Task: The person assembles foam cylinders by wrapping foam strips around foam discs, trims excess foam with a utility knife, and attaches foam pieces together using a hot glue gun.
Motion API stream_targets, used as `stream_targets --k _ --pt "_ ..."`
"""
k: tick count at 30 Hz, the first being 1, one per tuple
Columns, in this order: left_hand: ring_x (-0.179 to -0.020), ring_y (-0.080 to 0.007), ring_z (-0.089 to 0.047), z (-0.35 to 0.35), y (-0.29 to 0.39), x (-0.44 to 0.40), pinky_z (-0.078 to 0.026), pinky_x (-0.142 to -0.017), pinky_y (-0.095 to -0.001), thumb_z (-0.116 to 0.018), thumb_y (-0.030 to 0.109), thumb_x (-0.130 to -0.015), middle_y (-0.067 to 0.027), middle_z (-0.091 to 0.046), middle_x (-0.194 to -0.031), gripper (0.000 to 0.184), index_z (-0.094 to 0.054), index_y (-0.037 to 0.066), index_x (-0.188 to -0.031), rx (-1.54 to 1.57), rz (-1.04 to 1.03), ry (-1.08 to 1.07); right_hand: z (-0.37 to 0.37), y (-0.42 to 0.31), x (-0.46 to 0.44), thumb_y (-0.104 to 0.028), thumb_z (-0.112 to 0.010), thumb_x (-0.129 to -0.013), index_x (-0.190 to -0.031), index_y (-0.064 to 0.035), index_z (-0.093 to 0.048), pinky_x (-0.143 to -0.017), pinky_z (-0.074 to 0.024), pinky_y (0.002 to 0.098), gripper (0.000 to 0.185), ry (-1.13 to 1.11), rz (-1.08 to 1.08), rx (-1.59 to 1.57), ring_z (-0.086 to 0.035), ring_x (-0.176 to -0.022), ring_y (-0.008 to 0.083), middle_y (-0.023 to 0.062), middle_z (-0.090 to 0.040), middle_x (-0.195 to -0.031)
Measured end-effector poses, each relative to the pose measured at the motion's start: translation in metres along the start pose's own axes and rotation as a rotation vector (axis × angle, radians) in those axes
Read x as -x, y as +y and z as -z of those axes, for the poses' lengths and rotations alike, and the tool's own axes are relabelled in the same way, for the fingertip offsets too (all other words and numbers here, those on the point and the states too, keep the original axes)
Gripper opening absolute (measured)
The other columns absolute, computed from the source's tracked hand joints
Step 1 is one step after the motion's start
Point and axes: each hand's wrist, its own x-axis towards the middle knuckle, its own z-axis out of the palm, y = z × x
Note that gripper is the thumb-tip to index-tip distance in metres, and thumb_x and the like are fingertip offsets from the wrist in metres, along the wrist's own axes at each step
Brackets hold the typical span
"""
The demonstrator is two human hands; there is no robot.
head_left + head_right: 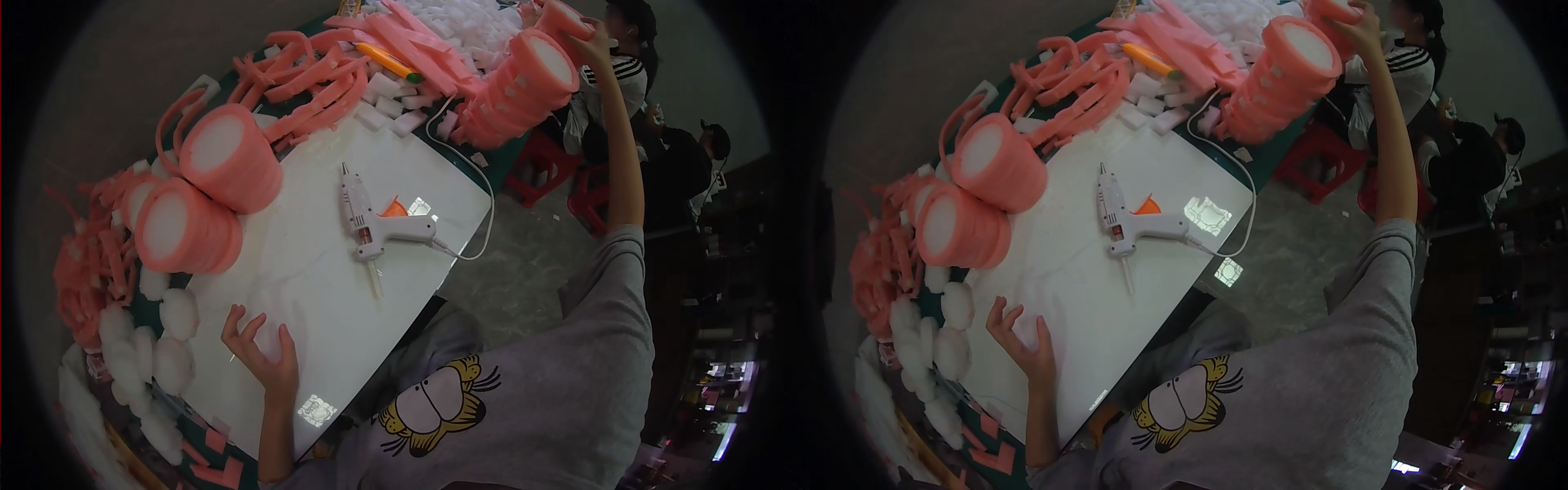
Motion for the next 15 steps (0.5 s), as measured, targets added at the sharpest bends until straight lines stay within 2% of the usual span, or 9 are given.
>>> stream_targets --k 4,5,8,10,11,13,14,15 --pt "-0.123 -0.0356 -0.034 0.000 0.001 0.000 -0.028 -0.102 -0.0473 -0.062 -0.004 -0.072 -0.0170 -0.037 -0.124 0.036 -0.049 0.004 -0.104 0.002 0.003 -0.001 -0.010 0.013 -0.001 -0.035 -0.081 -0.067 -0.121 0.0009 -0.046 -0.082 -0.0484 0.0317 0.074 -0.071 0.109 0.027 -0.056 -0.100 0.0222 0.0141 -0.053 -0.110" --pt "-0.123 -0.0356 -0.034 0.000 0.001 0.000 -0.028 -0.102 -0.0472 -0.063 -0.004 -0.072 -0.0170 -0.037 -0.124 0.036 -0.050 0.004 -0.104 0.007 0.007 -0.002 -0.009 -0.003 0.004 -0.035 -0.081 -0.067 -0.121 0.0009 -0.046 -0.082 -0.0484 0.0317 0.074 -0.072 0.110 0.025 -0.056 -0.100 0.0222 0.0141 -0.053 -0.110" --pt "-0.123 -0.0356 -0.034 0.000 0.000 0.000 -0.028 -0.102 -0.0472 -0.063 -0.004 -0.072 -0.0170 -0.037 -0.124 0.036 -0.050 0.005 -0.104 0.012 0.006 -0.001 0.025 -0.118 0.022 -0.035 -0.080 -0.068 -0.125 0.0020 -0.041 -0.080 -0.0492 0.0315 0.078 -0.140 0.092 -0.109 -0.057 -0.099 0.0223 0.0134 -0.052 -0.111" --pt "-0.123 -0.0357 -0.034 0.001 0.000 0.000 -0.028 -0.102 -0.0472 -0.063 -0.004 -0.072 -0.0169 -0.037 -0.124 0.035 -0.050 0.005 -0.104 0.004 0.005 -0.006 0.056 -0.173 0.010 -0.035 -0.079 -0.070 -0.126 0.0030 -0.039 -0.089 -0.0445 0.0308 0.079 -0.670 -0.486 0.090 -0.052 -0.107 0.0212 0.0141 -0.049 -0.116" --pt "-0.123 -0.0357 -0.034 0.001 0.000 0.000 -0.028 -0.102 -0.0471 -0.063 -0.004 -0.072 -0.0169 -0.037 -0.124 0.035 -0.050 0.005 -0.104 -0.003 0.002 -0.008 0.050 -0.154 0.020 -0.035 -0.079 -0.070 -0.126 0.0030 -0.039 -0.089 -0.0445 0.0308 0.079 -0.671 -0.485 0.093 -0.052 -0.107 0.0212 0.0141 -0.049 -0.116" --pt "-0.123 -0.0357 -0.034 0.001 0.000 0.000 -0.028 -0.102 -0.0470 -0.063 -0.004 -0.072 -0.0169 -0.037 -0.124 0.035 -0.050 0.004 -0.103 -0.002 0.004 -0.009 0.032 -0.102 0.046 -0.046 -0.079 -0.065 -0.120 -0.0002 -0.047 -0.097 -0.0375 0.0364 0.078 0.312 0.118 -0.009 -0.047 -0.117 0.0260 0.0179 -0.046 -0.125" --pt "-0.123 -0.0357 -0.034 0.001 -0.001 0.000 -0.028 -0.102 -0.0469 -0.062 -0.004 -0.072 -0.0168 -0.037 -0.124 0.034 -0.050 0.004 -0.103 -0.004 0.004 -0.012 0.037 -0.113 0.053 -0.046 -0.079 -0.065 -0.120 -0.0002 -0.047 -0.097 -0.0375 0.0364 0.078 0.313 0.121 -0.011 -0.047 -0.117 0.0260 0.0179 -0.046 -0.125" --pt "-0.123 -0.0357 -0.034 0.001 0.000 0.000 -0.028 -0.102 -0.0469 -0.062 -0.004 -0.072 -0.0168 -0.037 -0.124 0.034 -0.050 0.004 -0.103 -0.007 0.006 -0.011 0.046 -0.137 0.069 -0.043 -0.079 -0.067 -0.123 -0.0004 -0.043 -0.101 -0.0330 0.0359 0.079 0.238 0.050 -0.145 -0.042 -0.121 0.0250 0.0163 -0.041 -0.129"
